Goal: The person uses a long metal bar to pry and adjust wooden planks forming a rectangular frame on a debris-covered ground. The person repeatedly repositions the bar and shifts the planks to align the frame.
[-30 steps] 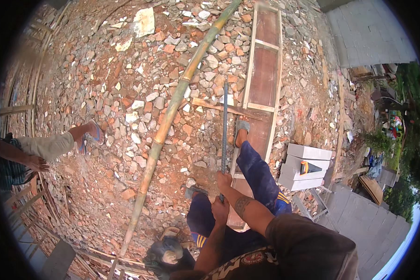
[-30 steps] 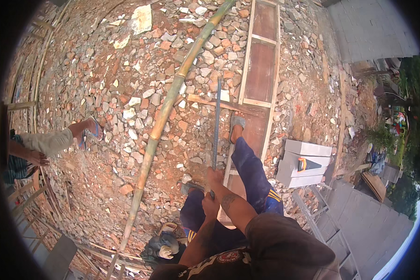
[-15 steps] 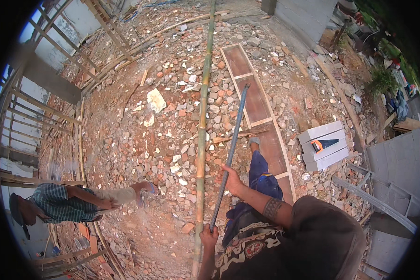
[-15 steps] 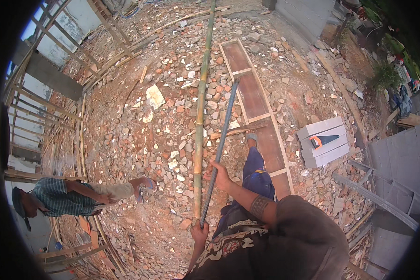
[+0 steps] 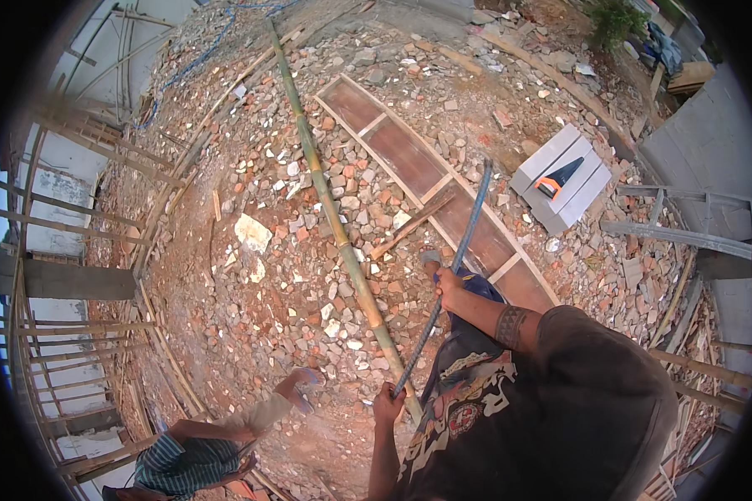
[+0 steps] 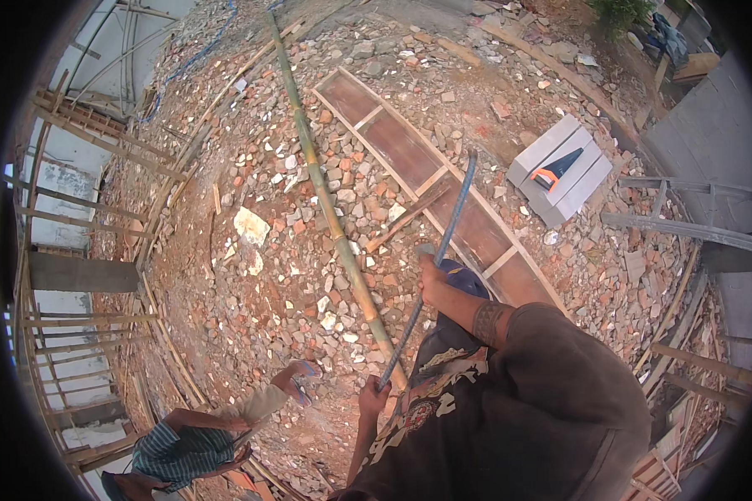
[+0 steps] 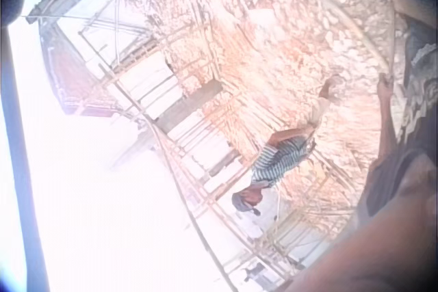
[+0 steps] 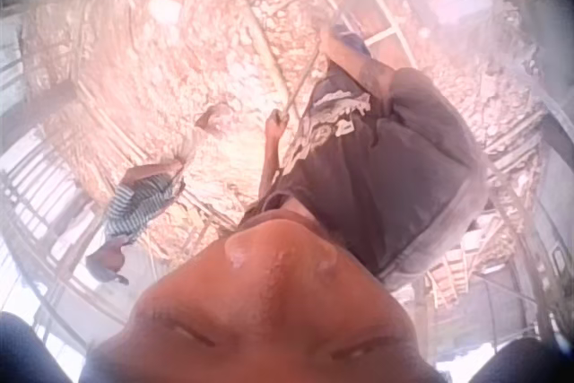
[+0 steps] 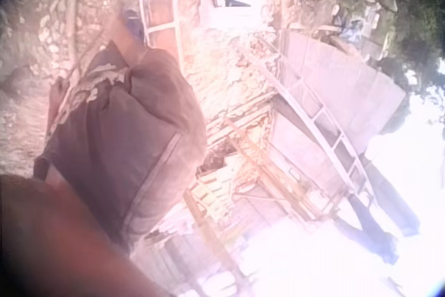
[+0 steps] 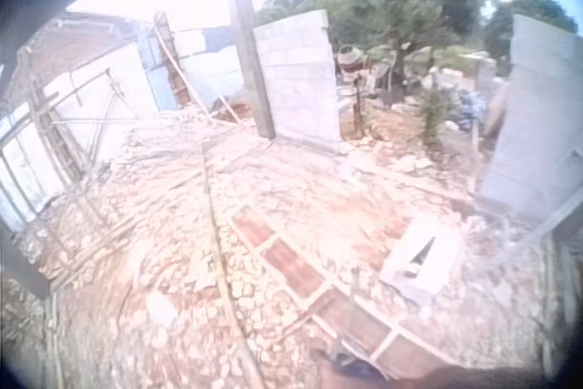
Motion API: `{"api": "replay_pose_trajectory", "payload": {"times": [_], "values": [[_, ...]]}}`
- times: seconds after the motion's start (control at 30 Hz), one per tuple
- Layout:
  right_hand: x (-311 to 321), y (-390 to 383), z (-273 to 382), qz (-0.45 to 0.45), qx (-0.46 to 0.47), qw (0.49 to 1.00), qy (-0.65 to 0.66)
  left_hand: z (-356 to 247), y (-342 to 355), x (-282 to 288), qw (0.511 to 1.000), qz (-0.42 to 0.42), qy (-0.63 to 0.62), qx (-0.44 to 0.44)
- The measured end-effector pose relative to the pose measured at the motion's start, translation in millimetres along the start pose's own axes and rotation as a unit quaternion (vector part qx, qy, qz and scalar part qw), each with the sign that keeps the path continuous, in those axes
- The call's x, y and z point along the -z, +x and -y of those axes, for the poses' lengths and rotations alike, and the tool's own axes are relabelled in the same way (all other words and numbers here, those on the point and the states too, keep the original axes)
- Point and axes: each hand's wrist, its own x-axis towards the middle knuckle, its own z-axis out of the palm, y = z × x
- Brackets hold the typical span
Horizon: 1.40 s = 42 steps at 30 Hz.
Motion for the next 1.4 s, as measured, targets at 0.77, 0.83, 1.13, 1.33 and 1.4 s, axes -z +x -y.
{"api": "replay_pose_trajectory", "payload": {"times": [0.77, 0.83, 1.13, 1.33, 1.4], "values": [[-57, 144, 148, 0.033, -0.095, 0.946, 0.307, -218, 378, 173, 0.914, 0.26, 0.25, -0.187], [-41, 150, 136, -0.005, -0.089, 0.933, 0.349, -239, 399, 168, 0.901, 0.308, 0.237, -0.195], [-1, 165, 36, -0.026, -0.009, 0.851, 0.525, -332, 485, 152, 0.745, 0.449, 0.39, -0.301], [-53, 114, 19, -0.053, 0.032, 0.776, 0.627, -340, 580, 165, 0.691, 0.519, 0.414, -0.285], [-57, 114, -1, -0.082, 0.037, 0.757, 0.647, -343, 584, 161, 0.661, 0.511, 0.435, -0.335]]}}
